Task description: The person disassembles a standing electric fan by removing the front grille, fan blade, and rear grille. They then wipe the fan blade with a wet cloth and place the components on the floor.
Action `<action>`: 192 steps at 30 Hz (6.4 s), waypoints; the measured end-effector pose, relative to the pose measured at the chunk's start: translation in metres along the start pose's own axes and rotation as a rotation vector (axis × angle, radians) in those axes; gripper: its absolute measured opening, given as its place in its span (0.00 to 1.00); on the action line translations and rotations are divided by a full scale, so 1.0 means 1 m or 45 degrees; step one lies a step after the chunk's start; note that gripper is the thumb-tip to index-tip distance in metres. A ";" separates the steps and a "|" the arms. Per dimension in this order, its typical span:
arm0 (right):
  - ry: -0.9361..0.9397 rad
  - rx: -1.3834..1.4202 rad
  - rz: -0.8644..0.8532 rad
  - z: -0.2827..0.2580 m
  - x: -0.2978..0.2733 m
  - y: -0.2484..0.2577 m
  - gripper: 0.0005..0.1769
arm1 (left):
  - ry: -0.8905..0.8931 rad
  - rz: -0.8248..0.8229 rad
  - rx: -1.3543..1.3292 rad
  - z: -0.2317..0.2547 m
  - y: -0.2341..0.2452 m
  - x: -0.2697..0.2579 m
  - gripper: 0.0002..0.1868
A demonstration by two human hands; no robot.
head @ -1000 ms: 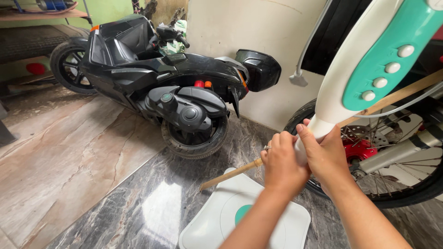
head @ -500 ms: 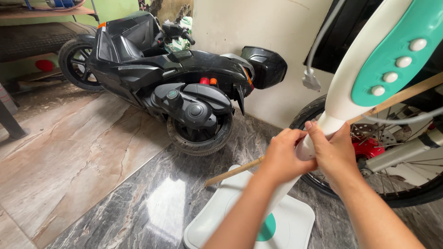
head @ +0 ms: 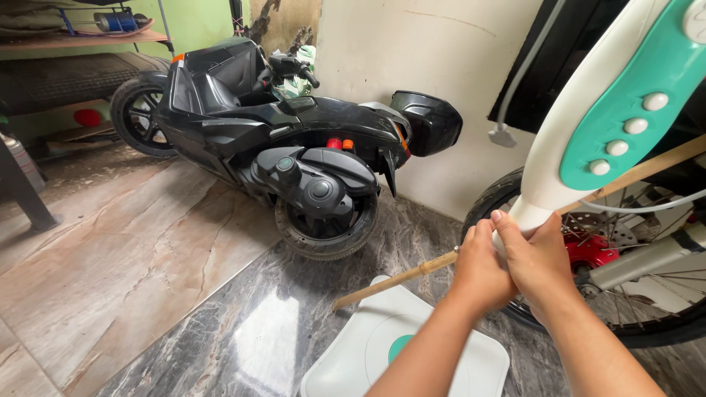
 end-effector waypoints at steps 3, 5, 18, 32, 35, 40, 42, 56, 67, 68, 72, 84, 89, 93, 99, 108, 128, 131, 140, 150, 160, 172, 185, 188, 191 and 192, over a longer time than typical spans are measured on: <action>-0.099 0.034 -0.065 -0.004 -0.003 -0.001 0.22 | 0.166 -0.504 -0.520 -0.017 -0.015 0.015 0.32; -0.171 0.012 -0.121 -0.003 -0.005 0.000 0.22 | 0.170 -0.814 -0.435 -0.027 -0.018 0.030 0.33; -0.153 0.073 -0.079 0.003 0.006 0.002 0.20 | -0.092 0.478 0.356 0.031 0.021 -0.016 0.22; -0.214 0.007 -0.071 0.005 0.005 0.006 0.28 | -0.011 -0.370 -0.243 0.018 0.028 0.004 0.46; -0.179 0.072 -0.059 0.004 0.004 0.004 0.30 | 0.025 -0.147 0.159 0.022 0.022 -0.006 0.34; -0.206 -0.003 -0.060 0.006 0.005 0.005 0.27 | -0.041 0.103 0.239 0.033 0.023 -0.011 0.23; -0.189 0.017 -0.078 0.005 0.005 0.003 0.25 | -0.102 0.060 0.095 0.034 0.030 -0.006 0.21; -0.059 0.068 -0.210 -0.006 -0.005 0.001 0.19 | -0.020 0.147 0.525 0.023 0.003 -0.010 0.19; -0.085 0.159 -0.133 -0.002 -0.002 0.003 0.24 | -0.094 -0.188 0.193 0.017 0.021 -0.008 0.29; -0.086 0.125 -0.113 -0.001 -0.002 0.004 0.25 | -0.103 -0.196 0.228 0.017 0.020 -0.007 0.29; -0.081 0.074 -0.097 0.002 0.001 0.004 0.27 | -0.147 -0.077 0.361 0.018 0.018 -0.010 0.29; -0.095 0.140 -0.112 0.001 -0.003 0.001 0.22 | -0.026 -0.773 -0.154 -0.001 0.005 0.020 0.34; -0.040 0.155 -0.081 0.006 0.000 0.002 0.25 | -0.148 -0.171 0.099 0.015 0.013 0.006 0.33; 0.036 0.050 0.003 0.010 0.004 0.005 0.27 | 0.071 0.312 0.320 0.025 0.014 -0.009 0.27; 0.029 0.066 0.002 0.012 0.005 0.007 0.26 | -0.085 0.207 0.006 0.022 0.023 0.002 0.14; 0.041 0.132 -0.072 0.008 0.004 0.007 0.25 | 0.025 -0.770 -0.458 -0.004 0.003 0.026 0.31; -0.013 0.181 -0.211 0.014 0.004 0.008 0.26 | 0.083 -0.674 -0.413 -0.011 -0.019 0.023 0.42; 0.095 0.212 -0.218 0.011 0.006 0.007 0.27 | 0.111 -0.256 -0.060 -0.009 -0.008 0.009 0.42; 0.090 0.197 -0.183 0.016 0.015 0.011 0.27 | -0.013 0.107 0.176 0.010 0.019 -0.013 0.31; -0.060 0.252 -0.311 0.019 0.023 0.006 0.22 | -0.053 -0.274 0.057 -0.002 -0.001 0.004 0.47; -0.445 0.402 -0.311 0.037 -0.003 -0.004 0.24 | -0.028 -0.294 0.403 -0.007 -0.002 0.006 0.45; 0.246 0.275 0.085 0.038 -0.016 -0.016 0.29 | 0.116 -0.637 -0.284 0.035 -0.017 0.074 0.28; -0.075 -0.331 0.165 0.019 -0.028 0.015 0.31 | 0.231 -0.599 -0.295 0.060 -0.002 0.051 0.29; 0.063 -0.645 0.172 -0.002 -0.031 0.009 0.33 | 0.073 -0.520 -0.253 0.066 0.003 0.050 0.27; -0.059 -0.828 -0.104 0.006 -0.013 0.009 0.30 | -0.038 -0.474 -0.263 0.069 0.004 0.052 0.26; -0.084 -0.525 -0.227 0.012 -0.012 0.011 0.30 | -0.047 -0.473 -0.280 0.068 0.003 0.052 0.26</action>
Point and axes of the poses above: each hand's wrist, its own x-axis towards the middle knuckle, its own y-axis out of the back of the hand, z = x × y, the point moved 7 cm from there along x, towards the middle knuckle, and after that the axes turned 11 degrees about x, right-handed, at the moved point
